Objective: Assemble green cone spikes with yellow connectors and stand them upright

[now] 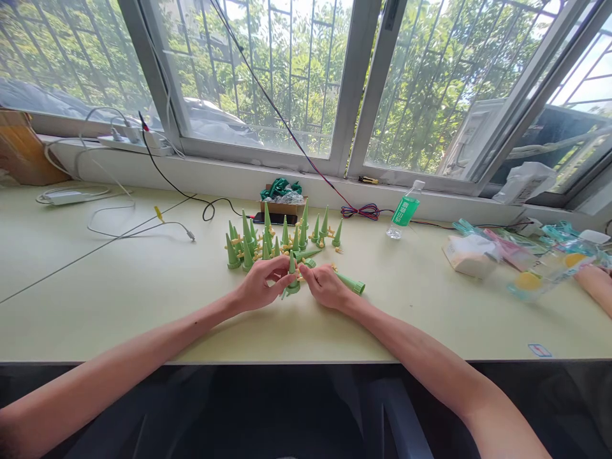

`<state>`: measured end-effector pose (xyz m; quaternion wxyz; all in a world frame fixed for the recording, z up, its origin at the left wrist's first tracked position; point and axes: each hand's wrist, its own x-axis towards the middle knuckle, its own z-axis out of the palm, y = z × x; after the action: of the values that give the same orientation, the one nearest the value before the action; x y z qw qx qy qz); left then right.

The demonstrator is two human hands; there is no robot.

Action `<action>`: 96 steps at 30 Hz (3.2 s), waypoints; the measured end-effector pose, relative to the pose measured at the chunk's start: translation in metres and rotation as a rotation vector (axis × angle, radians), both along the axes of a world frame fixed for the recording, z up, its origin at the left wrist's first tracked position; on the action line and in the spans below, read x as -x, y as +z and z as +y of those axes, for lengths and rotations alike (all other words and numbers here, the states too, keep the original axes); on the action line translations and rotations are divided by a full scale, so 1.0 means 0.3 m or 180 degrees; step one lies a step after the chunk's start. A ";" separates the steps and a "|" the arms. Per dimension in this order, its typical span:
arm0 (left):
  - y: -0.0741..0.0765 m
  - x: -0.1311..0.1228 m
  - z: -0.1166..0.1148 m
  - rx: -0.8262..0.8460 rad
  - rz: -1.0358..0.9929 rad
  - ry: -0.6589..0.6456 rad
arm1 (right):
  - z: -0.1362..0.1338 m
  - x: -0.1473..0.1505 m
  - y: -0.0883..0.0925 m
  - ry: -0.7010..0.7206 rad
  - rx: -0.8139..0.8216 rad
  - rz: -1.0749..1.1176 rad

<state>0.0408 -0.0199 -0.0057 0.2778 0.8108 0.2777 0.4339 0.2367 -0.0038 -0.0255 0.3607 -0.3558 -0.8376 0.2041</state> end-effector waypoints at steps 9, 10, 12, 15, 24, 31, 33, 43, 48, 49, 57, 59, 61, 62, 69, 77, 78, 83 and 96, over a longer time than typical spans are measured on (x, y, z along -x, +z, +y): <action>0.001 0.007 -0.002 -0.0244 0.0238 -0.0085 | 0.002 0.005 -0.001 0.0005 0.0027 -0.0024; 0.002 0.007 -0.002 -0.0244 0.0254 -0.0075 | 0.003 0.005 -0.002 0.0004 0.0027 -0.0029; 0.005 0.006 -0.003 -0.0230 0.0287 -0.0033 | 0.006 0.005 -0.004 -0.0020 0.0030 -0.0043; 0.005 0.005 -0.001 -0.0206 0.0331 0.0023 | 0.012 0.004 -0.007 -0.0075 0.0013 -0.0054; 0.001 -0.004 0.008 -0.0342 0.0192 0.0101 | 0.017 -0.002 -0.003 -0.0245 0.0024 0.0053; 0.002 -0.005 0.009 -0.0343 0.0205 0.0158 | 0.019 -0.003 -0.002 -0.0252 -0.0016 0.0037; 0.001 -0.005 0.010 -0.0353 0.0204 0.0156 | 0.019 -0.003 -0.003 -0.0262 -0.0025 0.0043; 0.001 -0.006 0.012 -0.0383 0.0233 0.0190 | 0.016 -0.003 0.004 -0.0307 0.0045 0.0092; 0.000 -0.004 0.014 -0.0362 0.0305 0.0234 | 0.011 0.000 0.014 -0.0284 0.0055 0.0122; -0.001 -0.004 0.014 -0.0342 0.0344 0.0240 | 0.010 0.001 0.015 -0.0274 0.0064 0.0130; -0.003 -0.002 0.013 -0.0284 0.0541 0.0282 | 0.007 0.002 0.022 -0.0218 0.0106 0.0119; -0.002 -0.002 0.013 -0.0308 0.0552 0.0287 | 0.006 0.002 0.023 -0.0208 0.0104 0.0109; 0.000 -0.001 0.013 -0.0358 0.0544 0.0285 | 0.005 0.003 0.023 -0.0200 0.0099 0.0107; 0.000 -0.001 0.013 -0.0394 0.0531 0.0286 | 0.005 0.003 0.023 -0.0198 0.0098 0.0111; 0.005 -0.002 0.010 -0.0579 0.0443 0.0293 | 0.005 0.004 0.026 -0.0163 0.0108 0.0075; 0.004 0.001 0.011 -0.0613 0.0456 0.0292 | 0.006 0.003 0.025 -0.0139 0.0132 0.0084; 0.003 0.002 0.011 -0.0613 0.0454 0.0290 | 0.006 0.003 0.025 -0.0137 0.0138 0.0092; -0.004 0.002 0.016 -0.0629 0.0412 0.0285 | 0.005 0.003 0.026 -0.0146 0.0156 0.0109; 0.003 -0.002 0.010 -0.0761 0.0246 0.0348 | 0.006 0.001 0.022 -0.0173 0.0121 0.0192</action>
<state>0.0414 -0.0168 -0.0048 0.1443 0.8379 0.2783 0.4469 0.2364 -0.0019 -0.0189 0.3845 -0.3789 -0.8123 0.2207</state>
